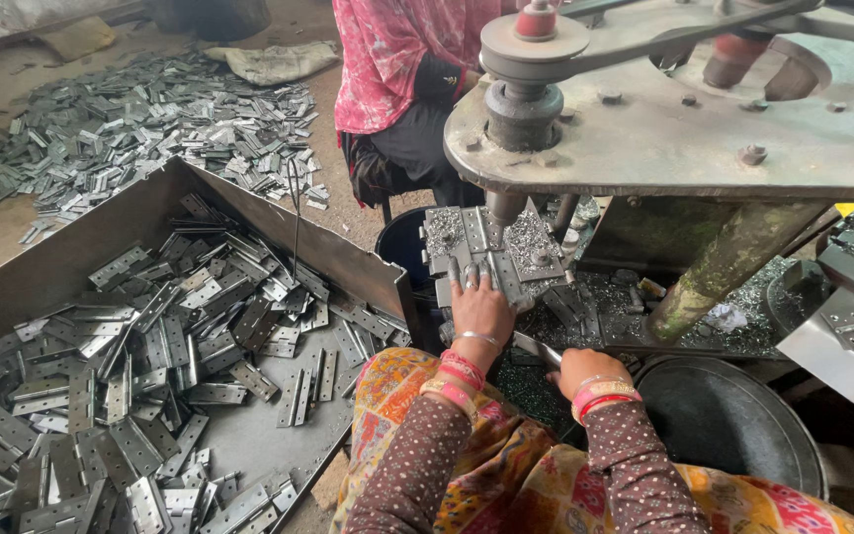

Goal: The person sits on the floor and repeatedly picks up small metal plates from a bin, places them into a press machine, and operates the lever to process them. The processed plates are then dropped back into the bin.

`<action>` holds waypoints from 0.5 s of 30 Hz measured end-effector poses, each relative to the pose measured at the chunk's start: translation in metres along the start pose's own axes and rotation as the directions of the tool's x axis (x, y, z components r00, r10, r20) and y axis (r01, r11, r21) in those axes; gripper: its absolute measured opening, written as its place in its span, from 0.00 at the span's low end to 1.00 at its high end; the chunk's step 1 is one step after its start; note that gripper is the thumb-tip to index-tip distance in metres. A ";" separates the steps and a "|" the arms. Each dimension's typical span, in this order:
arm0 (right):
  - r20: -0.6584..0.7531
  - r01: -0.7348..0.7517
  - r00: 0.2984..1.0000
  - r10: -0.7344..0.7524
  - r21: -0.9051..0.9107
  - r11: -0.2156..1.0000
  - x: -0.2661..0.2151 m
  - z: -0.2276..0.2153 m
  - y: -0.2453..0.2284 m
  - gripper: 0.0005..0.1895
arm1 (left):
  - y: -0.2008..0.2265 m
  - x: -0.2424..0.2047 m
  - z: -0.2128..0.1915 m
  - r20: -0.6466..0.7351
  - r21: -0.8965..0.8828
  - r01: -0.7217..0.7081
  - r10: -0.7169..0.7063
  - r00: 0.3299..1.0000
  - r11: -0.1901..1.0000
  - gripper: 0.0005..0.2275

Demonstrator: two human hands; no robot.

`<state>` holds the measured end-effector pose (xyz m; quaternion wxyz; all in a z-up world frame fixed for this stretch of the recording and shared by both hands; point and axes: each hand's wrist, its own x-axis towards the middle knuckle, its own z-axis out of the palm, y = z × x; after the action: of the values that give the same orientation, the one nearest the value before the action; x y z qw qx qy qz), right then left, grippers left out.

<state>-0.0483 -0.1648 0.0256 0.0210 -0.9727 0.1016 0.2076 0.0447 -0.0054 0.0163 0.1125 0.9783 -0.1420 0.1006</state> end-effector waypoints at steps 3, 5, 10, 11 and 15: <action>-0.028 0.013 1.000 -0.013 -0.013 1.000 0.004 0.012 0.005 0.21 | 0.001 0.008 0.016 0.000 0.114 0.004 -0.004 1.000 0.993 0.18; -0.061 0.035 0.997 -0.036 -0.020 0.999 0.013 0.027 0.014 0.22 | 0.001 0.015 0.024 -0.081 0.138 0.011 0.000 0.997 0.990 0.14; -0.068 0.032 0.998 -0.017 0.229 0.973 0.026 0.109 0.037 0.23 | -0.003 0.016 0.027 -0.020 0.042 0.015 -0.015 1.000 0.999 0.17; -0.073 0.040 0.997 -0.019 0.295 0.955 0.026 0.129 0.040 0.24 | -0.005 0.014 0.026 -0.003 0.003 0.014 -0.014 1.000 1.000 0.18; -0.117 0.028 0.993 0.003 0.263 0.964 0.037 0.174 0.051 0.24 | -0.011 0.004 0.026 -0.072 -0.027 -0.039 0.037 0.997 0.999 0.16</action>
<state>-0.0950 -0.2075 -0.1481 0.1460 -0.9722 0.1234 0.1351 0.0561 -0.0024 -0.0098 0.1295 0.9695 -0.1581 0.1355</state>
